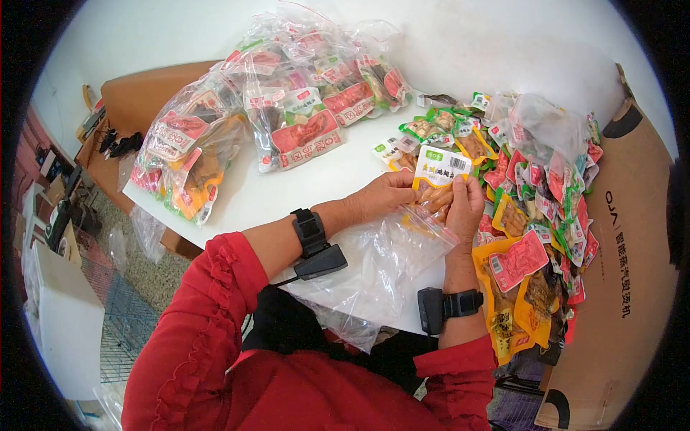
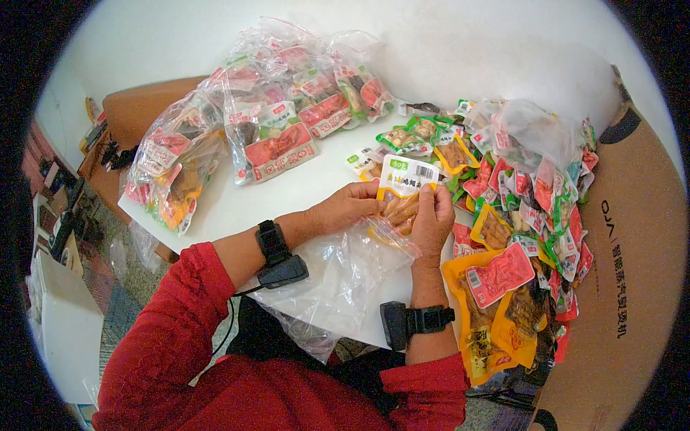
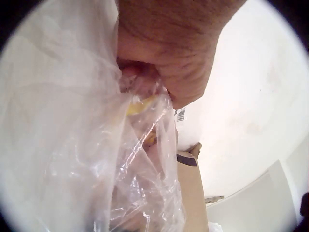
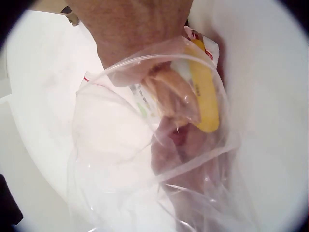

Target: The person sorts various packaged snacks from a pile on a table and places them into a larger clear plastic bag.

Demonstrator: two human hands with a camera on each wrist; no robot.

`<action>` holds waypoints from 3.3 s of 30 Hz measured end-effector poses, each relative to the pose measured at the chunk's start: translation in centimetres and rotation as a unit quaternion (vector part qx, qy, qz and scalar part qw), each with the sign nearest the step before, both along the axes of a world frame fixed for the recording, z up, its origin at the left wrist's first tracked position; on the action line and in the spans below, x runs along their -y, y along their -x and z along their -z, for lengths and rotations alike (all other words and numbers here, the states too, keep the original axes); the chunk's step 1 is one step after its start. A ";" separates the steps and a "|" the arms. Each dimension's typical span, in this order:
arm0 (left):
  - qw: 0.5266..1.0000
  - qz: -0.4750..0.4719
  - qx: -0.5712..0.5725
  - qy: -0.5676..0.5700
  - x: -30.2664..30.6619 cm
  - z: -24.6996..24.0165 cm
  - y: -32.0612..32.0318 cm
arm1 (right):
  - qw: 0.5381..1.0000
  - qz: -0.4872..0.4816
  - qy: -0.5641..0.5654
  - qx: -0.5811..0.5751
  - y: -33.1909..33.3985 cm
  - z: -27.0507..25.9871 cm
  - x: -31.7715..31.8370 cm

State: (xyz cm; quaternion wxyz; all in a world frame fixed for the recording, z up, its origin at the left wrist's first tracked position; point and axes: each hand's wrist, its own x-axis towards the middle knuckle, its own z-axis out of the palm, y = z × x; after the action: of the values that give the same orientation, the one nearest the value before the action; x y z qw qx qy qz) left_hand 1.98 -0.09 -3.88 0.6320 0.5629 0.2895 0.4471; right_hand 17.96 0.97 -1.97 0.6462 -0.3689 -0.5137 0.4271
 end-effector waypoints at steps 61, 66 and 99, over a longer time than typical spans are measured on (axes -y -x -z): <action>0.996 -0.012 0.045 0.078 -0.3 0.4 0.0 | 0.999 0.021 0.017 0.026 0.3 -1.1 0.9; 0.987 -0.033 0.130 0.085 0.4 -1.0 0.3 | 0.999 -0.038 0.025 -0.001 0.3 0.1 0.0; 0.999 -0.015 0.040 0.013 0.0 -0.3 0.1 | 1.000 -0.008 -0.003 -0.007 0.2 -0.1 0.2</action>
State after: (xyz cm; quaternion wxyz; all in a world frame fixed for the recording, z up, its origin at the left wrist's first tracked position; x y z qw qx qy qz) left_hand 1.88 -0.13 -3.62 0.6435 0.5322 0.2778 0.4748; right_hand 17.77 0.82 -1.84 0.6474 -0.3599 -0.5132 0.4336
